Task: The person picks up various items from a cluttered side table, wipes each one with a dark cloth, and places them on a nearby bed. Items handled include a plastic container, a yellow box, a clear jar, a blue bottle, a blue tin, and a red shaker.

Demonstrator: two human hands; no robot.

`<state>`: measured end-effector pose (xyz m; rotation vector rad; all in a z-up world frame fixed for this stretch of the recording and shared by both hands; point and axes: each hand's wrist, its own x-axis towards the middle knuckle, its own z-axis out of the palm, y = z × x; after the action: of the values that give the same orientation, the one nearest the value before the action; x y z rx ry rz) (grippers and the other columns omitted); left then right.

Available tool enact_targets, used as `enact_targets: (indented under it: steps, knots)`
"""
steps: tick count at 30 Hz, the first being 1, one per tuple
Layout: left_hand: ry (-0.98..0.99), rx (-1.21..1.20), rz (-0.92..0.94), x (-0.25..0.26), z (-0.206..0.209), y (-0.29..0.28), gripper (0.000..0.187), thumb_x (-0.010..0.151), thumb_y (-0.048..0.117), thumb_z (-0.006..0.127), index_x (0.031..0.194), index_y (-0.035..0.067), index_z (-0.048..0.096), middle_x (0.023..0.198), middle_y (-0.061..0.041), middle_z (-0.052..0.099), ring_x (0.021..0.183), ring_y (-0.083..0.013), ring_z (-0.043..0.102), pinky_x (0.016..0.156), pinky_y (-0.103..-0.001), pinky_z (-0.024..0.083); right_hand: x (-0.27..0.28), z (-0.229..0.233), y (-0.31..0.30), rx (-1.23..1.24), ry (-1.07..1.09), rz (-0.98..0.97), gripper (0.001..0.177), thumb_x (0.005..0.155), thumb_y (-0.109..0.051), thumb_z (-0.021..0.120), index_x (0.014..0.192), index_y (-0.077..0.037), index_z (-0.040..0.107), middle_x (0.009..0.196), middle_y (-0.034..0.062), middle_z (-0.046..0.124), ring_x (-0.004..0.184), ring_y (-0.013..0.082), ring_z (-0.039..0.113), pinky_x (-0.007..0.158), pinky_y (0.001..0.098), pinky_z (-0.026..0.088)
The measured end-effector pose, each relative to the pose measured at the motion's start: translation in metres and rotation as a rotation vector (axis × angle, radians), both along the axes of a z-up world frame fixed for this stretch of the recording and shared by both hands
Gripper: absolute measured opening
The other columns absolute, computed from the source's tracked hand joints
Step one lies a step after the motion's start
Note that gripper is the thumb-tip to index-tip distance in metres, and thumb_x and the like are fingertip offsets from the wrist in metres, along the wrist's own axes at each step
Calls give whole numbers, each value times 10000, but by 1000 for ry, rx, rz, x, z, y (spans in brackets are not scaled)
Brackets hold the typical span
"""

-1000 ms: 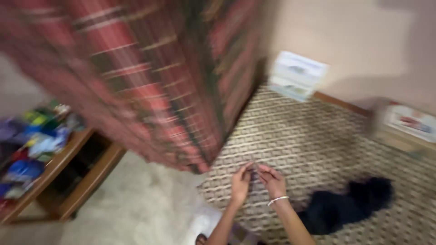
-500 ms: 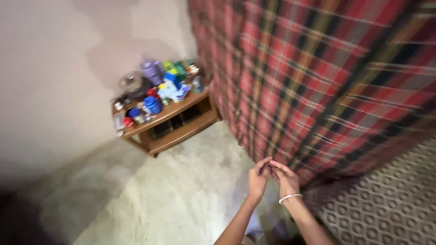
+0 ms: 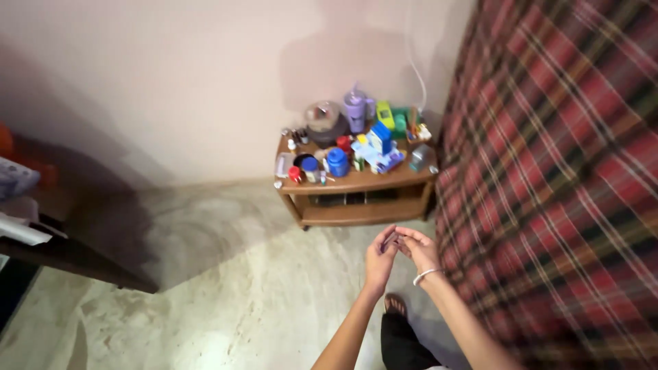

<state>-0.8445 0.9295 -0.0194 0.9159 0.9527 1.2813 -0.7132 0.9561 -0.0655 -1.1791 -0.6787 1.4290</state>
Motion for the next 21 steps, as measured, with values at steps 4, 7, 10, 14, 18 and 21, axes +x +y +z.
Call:
enact_targets:
  steps: [4,7,10,14,18,21]
  knots:
    - [52,-14,77,-5,-3,115,487,947,-16,524,1432,-9,556,1345,-154,670,1240,-211,641,1055,-302,490,-6,-5,127,3,-16,78,275,1017,-52,534,1218,2,714,1141,103,738,993,181,711,869,320,581]
    - [15,9,130,-5,3,202,478,933,-17,552,1411,-6,562,1344,-119,671,1239,-183,645,1049,-297,492,-10,4,216,10,-20,113,277,1015,-60,531,1213,-9,718,1144,78,745,988,166,715,854,308,585]
    - [66,-85,192,-13,7,264,463,938,16,556,1400,14,590,1294,-114,701,1186,-176,659,1024,-301,507,-16,-1,290,5,-20,166,276,1016,-58,536,1214,-19,724,1153,54,745,964,139,696,837,282,570]
    - [60,14,219,-29,-2,328,448,943,24,553,1386,-16,607,1291,-107,705,1188,-168,657,1036,-297,494,-31,-8,365,-3,-11,220,266,1025,-66,536,1209,-33,726,1131,48,735,939,117,693,817,261,566]
    - [27,0,215,-47,-19,392,448,953,42,549,1395,-8,604,1298,-100,694,1165,-156,645,1024,-298,490,-53,-17,434,14,-41,243,258,1012,-59,560,1196,-34,739,1105,35,740,919,112,691,807,255,571]
    - [19,-12,217,-63,-28,443,430,965,51,578,1389,-12,602,1308,-104,687,1182,-157,645,1033,-298,491,-68,-17,475,-14,-41,242,257,1012,-76,559,1197,-62,737,1104,14,752,925,96,699,799,236,560]
